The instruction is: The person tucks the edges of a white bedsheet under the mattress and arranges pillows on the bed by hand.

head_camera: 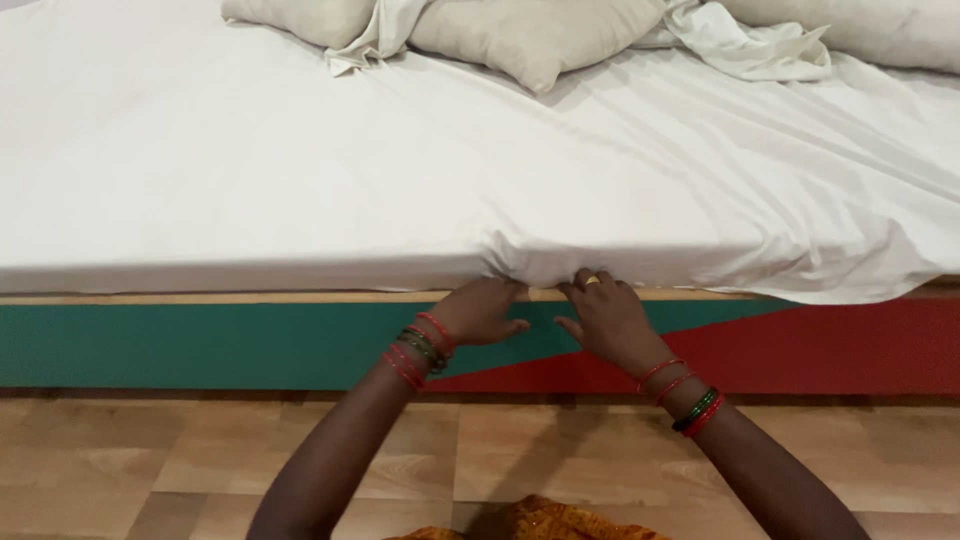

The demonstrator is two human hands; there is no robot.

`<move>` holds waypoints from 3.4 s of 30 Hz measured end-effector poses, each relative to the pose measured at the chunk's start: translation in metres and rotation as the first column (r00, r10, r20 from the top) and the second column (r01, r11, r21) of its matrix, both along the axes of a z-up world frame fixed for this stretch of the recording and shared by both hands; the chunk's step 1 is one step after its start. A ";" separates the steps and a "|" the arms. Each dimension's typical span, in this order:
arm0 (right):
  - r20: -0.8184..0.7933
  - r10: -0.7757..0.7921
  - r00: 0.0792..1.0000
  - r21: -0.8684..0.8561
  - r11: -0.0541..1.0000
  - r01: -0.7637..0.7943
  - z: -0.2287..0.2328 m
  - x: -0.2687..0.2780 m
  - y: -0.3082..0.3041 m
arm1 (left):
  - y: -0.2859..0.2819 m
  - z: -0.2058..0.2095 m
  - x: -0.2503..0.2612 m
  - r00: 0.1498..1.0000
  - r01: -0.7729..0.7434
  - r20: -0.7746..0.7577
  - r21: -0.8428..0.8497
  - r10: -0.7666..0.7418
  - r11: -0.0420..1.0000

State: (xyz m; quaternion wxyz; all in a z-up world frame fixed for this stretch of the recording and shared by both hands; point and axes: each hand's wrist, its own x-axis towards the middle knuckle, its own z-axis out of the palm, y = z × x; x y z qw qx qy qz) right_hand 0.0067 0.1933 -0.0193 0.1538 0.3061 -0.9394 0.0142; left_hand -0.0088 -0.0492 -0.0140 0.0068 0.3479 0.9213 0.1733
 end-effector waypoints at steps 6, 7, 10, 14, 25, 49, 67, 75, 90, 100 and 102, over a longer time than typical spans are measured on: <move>-0.039 0.228 0.973 -0.284 0.931 -0.229 -0.011 0.003 -0.014 | -0.032 0.029 0.014 0.941 -0.283 0.125 -0.218 0.314 0.934; -0.107 0.302 0.947 -0.296 0.900 -0.320 -0.014 0.001 -0.019 | -0.038 0.034 0.016 0.944 -0.276 0.130 -0.186 0.302 0.943; -0.118 0.266 0.957 -0.159 0.946 -0.283 -0.021 -0.002 -0.036 | -0.048 0.039 0.018 0.956 -0.249 0.126 -0.136 0.266 0.959; -0.131 0.145 0.981 0.019 0.989 -0.143 -0.020 -0.001 -0.058 | -0.047 0.033 0.016 0.967 -0.221 0.082 -0.197 0.241 0.955; -0.234 0.053 0.971 0.165 0.986 -0.014 -0.015 0.009 -0.082 | -0.038 0.010 0.026 0.981 -0.196 -0.060 -0.207 0.187 0.959; 0.011 0.295 0.955 -0.113 0.950 -0.292 -0.003 0.003 -0.094 | -0.045 0.030 0.022 0.932 -0.351 -0.065 -0.406 0.357 0.844; -0.347 -0.193 0.918 -0.188 0.973 0.133 0.016 -0.066 0.071 | -0.049 0.039 -0.030 0.744 -0.422 -0.474 0.214 0.472 0.881; -0.341 -0.377 0.861 -0.280 0.915 0.290 0.019 -0.079 0.137 | -0.046 0.033 -0.029 0.758 -0.445 -0.467 0.141 0.456 0.884; 0.253 -0.369 0.895 -0.003 0.924 0.382 0.029 -0.216 0.018 | 0.007 0.041 -0.039 0.850 -0.330 -0.434 0.006 0.300 0.944; -0.003 -0.580 0.814 -0.372 0.757 0.538 0.032 -0.235 0.146 | 0.003 0.044 -0.040 0.823 -0.290 -0.484 0.092 0.297 0.953; -0.075 -0.624 0.778 -0.324 0.753 0.573 0.039 -0.238 0.143 | 0.002 0.047 -0.037 0.842 -0.293 -0.454 0.071 0.293 0.953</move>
